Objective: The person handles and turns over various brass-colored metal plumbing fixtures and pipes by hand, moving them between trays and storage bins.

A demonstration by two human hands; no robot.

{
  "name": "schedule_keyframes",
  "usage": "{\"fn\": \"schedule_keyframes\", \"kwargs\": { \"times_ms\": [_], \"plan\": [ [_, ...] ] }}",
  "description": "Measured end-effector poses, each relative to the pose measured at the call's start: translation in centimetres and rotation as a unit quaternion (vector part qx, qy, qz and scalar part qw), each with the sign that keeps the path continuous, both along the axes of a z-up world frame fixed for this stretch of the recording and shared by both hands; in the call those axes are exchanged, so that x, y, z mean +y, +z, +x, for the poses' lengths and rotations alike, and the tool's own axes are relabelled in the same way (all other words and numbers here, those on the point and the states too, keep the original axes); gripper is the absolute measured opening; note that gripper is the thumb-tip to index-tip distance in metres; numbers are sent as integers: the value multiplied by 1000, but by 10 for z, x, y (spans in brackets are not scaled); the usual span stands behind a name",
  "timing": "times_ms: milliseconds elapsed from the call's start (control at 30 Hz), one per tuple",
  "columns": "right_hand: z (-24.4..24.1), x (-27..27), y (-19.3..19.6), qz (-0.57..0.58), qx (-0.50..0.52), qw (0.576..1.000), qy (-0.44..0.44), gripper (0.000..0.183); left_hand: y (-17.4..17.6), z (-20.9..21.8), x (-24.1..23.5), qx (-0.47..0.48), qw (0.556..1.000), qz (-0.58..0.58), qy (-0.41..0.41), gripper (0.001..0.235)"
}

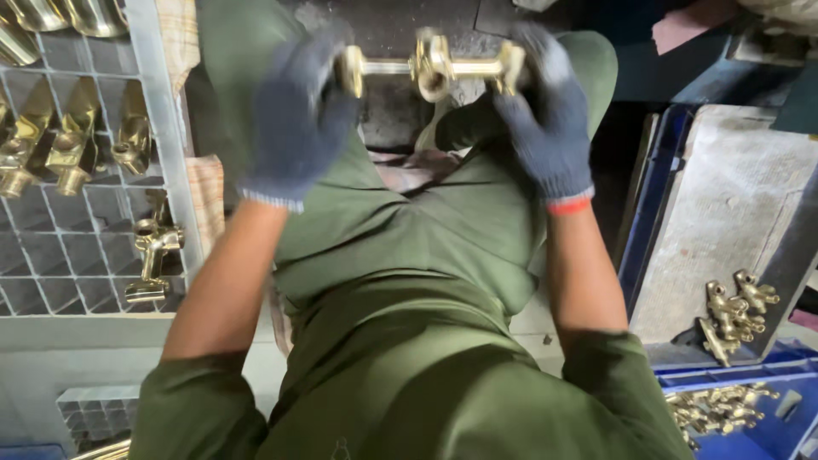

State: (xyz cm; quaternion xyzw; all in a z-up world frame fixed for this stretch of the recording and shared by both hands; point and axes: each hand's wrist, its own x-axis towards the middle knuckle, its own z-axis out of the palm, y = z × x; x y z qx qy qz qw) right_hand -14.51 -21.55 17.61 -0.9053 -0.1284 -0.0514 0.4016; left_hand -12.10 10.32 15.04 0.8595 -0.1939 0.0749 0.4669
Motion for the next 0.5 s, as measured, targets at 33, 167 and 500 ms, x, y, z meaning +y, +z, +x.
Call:
{"fn": "schedule_keyframes", "kwargs": {
  "times_ms": [33, 167, 500],
  "plan": [
    [11, -4, -18, -11, 7, 1000, -19, 51, -12, 12, 1, -11, 1000, -4, -3, 35],
    [57, -6, -86, -91, -66, 990, -79, 34, -64, 59, 0, 6, 997, 54, 52, 17],
    [104, 12, -133, 303, 255, 908, -138, 31, -126, 116, 48, 20, 946, 308, -100, 8]
  ]
}}
